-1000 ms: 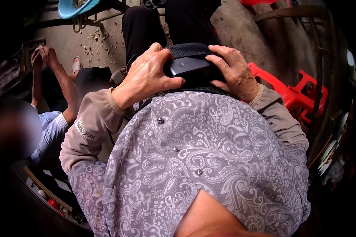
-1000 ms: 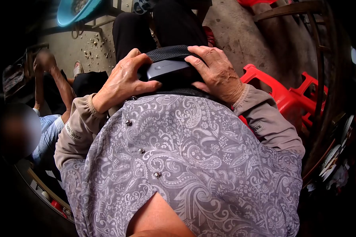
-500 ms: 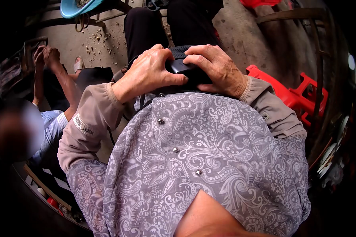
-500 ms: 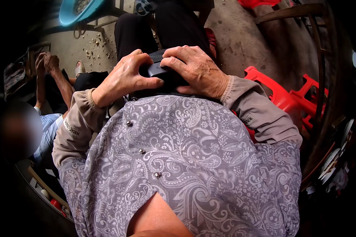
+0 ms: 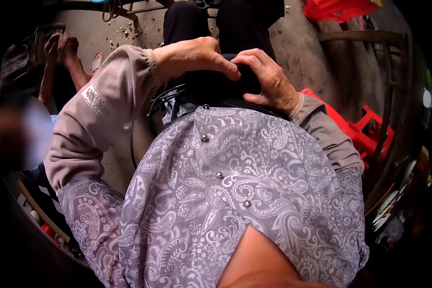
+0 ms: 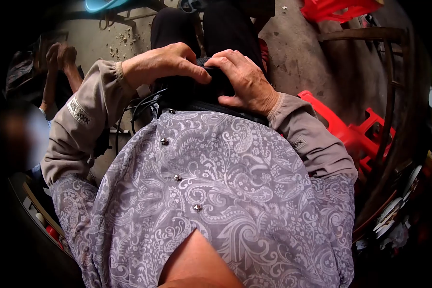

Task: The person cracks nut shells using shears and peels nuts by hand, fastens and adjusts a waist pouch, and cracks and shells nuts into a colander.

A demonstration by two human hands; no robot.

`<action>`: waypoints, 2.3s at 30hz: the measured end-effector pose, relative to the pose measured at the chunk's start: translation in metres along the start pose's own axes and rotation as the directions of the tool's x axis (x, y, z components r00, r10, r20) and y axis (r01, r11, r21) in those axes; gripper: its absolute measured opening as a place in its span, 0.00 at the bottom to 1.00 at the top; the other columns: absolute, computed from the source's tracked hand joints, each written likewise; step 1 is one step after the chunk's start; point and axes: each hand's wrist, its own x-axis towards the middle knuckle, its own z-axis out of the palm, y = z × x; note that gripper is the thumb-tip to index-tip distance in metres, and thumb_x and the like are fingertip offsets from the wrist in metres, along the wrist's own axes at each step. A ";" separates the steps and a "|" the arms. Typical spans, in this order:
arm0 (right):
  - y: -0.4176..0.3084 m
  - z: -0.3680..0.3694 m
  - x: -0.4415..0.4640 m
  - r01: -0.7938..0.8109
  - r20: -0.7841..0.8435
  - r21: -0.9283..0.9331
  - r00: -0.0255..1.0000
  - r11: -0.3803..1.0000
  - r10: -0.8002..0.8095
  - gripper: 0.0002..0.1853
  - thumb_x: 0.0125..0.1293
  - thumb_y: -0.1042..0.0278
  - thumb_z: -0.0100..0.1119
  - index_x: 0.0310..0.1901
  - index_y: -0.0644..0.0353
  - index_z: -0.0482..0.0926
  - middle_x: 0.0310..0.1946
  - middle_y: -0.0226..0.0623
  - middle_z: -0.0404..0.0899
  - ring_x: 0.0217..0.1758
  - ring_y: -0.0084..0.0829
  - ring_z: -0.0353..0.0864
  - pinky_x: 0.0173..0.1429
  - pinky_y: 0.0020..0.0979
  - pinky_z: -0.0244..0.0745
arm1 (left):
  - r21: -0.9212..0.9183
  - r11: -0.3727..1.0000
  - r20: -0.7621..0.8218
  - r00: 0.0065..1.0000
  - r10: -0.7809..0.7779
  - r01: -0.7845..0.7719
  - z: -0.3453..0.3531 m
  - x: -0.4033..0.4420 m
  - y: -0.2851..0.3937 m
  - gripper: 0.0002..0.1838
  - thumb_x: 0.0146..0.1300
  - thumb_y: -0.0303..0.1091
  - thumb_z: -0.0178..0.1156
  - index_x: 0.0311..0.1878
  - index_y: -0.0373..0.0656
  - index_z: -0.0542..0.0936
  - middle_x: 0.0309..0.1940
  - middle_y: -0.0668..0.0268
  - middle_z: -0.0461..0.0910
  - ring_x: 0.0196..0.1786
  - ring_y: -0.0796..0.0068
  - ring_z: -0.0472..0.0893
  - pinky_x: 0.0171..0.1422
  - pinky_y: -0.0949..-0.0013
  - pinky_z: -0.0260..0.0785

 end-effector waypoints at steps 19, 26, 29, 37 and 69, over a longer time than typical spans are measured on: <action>0.012 0.000 -0.011 -0.061 -0.010 0.122 0.998 0.991 0.063 0.41 0.44 0.78 0.73 0.63 0.56 0.67 0.58 0.43 0.69 0.65 0.45 0.71 0.69 0.39 0.70 | 0.132 0.866 0.266 0.859 0.438 -0.483 -0.022 0.023 -0.044 0.33 0.43 0.24 0.60 0.60 0.43 0.77 0.49 0.60 0.81 0.47 0.58 0.81 0.49 0.64 0.73; 0.021 -0.008 -0.017 -0.058 0.006 0.106 0.998 0.993 0.058 0.40 0.45 0.80 0.71 0.63 0.55 0.66 0.56 0.42 0.70 0.62 0.43 0.74 0.67 0.37 0.73 | 0.083 0.746 0.266 0.736 0.622 -0.661 -0.030 0.030 -0.048 0.30 0.47 0.32 0.58 0.59 0.43 0.78 0.48 0.62 0.80 0.50 0.64 0.76 0.54 0.65 0.68; 0.022 -0.004 -0.017 -0.057 -0.006 0.125 0.998 0.990 0.058 0.39 0.45 0.80 0.69 0.63 0.55 0.67 0.54 0.41 0.72 0.59 0.42 0.76 0.65 0.37 0.74 | 0.073 0.846 0.134 0.846 0.516 -0.528 -0.022 0.020 -0.033 0.27 0.60 0.57 0.63 0.51 0.44 0.85 0.32 0.65 0.81 0.32 0.72 0.76 0.37 0.71 0.67; 0.026 -0.003 -0.017 -0.034 -0.064 0.194 0.997 0.980 0.047 0.35 0.48 0.78 0.65 0.62 0.57 0.69 0.52 0.42 0.74 0.56 0.42 0.78 0.64 0.37 0.75 | 0.656 0.714 -0.241 0.964 -0.108 0.244 -0.015 -0.006 0.043 0.32 0.68 0.64 0.55 0.42 0.39 0.86 0.34 0.58 0.84 0.34 0.68 0.84 0.33 0.65 0.76; 0.015 0.005 -0.023 0.101 -0.199 -0.107 0.973 0.989 -0.121 0.46 0.34 0.76 0.75 0.62 0.50 0.71 0.51 0.35 0.75 0.51 0.38 0.79 0.57 0.36 0.80 | 0.597 0.802 -0.471 0.802 0.368 -0.017 0.037 -0.071 -0.001 0.22 0.54 0.31 0.71 0.54 0.47 0.80 0.41 0.63 0.78 0.45 0.62 0.80 0.48 0.63 0.75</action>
